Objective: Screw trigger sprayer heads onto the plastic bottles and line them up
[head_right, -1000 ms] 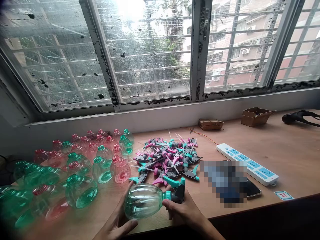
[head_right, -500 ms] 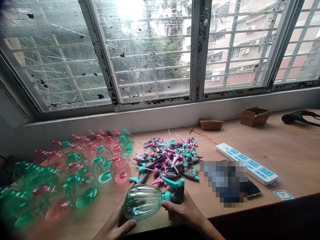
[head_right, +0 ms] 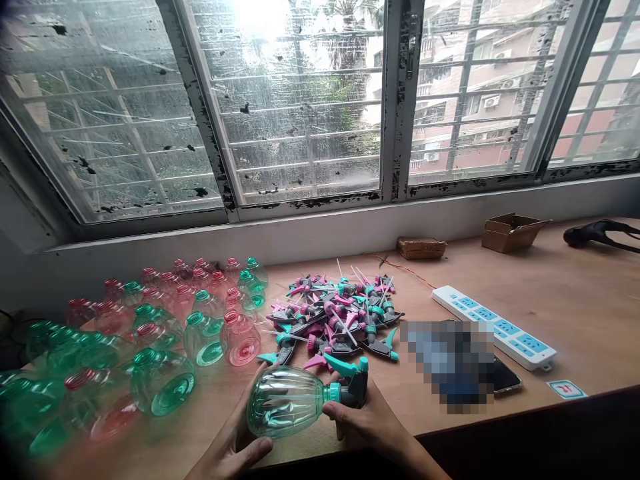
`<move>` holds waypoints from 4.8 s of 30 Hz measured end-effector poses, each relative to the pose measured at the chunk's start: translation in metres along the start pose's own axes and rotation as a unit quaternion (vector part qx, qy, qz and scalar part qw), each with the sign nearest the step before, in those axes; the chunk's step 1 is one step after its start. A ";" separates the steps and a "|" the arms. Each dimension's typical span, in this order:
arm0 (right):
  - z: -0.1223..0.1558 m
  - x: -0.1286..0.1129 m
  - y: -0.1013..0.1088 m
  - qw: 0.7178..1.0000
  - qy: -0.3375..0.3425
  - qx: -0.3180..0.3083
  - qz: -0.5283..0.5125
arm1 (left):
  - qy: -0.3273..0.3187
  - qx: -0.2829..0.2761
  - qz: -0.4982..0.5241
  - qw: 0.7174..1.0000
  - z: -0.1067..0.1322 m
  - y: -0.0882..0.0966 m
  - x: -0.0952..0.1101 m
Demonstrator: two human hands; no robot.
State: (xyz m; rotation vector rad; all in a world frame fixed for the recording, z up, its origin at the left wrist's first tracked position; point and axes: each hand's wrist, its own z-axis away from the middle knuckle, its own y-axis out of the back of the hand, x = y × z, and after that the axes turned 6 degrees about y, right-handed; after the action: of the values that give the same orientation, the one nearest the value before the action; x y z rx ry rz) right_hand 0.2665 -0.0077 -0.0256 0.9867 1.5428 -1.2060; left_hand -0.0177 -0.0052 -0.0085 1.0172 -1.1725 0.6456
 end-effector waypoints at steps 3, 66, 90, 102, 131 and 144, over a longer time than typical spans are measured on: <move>0.000 -0.002 -0.001 1.000 0.002 0.000 0.001 | 0.019 0.002 -0.007 1.000 0.001 0.000 0.004; -0.001 -0.008 -0.002 1.000 0.007 -0.013 0.017 | 0.029 0.003 0.019 0.999 0.002 -0.003 0.015; 0.000 -0.005 0.000 0.999 0.025 -0.028 -0.003 | 0.010 0.025 0.031 0.999 -0.004 0.000 0.004; -0.002 -0.003 0.002 0.998 0.038 -0.027 -0.032 | 0.005 0.016 0.029 0.999 -0.004 -0.003 0.003; 0.003 -0.003 0.001 0.999 0.010 -0.035 -0.021 | 0.005 0.007 0.038 0.999 -0.004 -0.001 0.000; 0.001 -0.002 0.001 1.000 0.015 -0.006 -0.013 | -0.009 0.014 0.059 0.998 -0.004 -0.004 0.001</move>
State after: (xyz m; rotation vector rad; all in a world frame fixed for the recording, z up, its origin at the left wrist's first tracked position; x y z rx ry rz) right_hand 0.2680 -0.0087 -0.0244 0.9838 1.5900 -1.2022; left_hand -0.0129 -0.0036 -0.0091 0.9850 -1.2496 0.7482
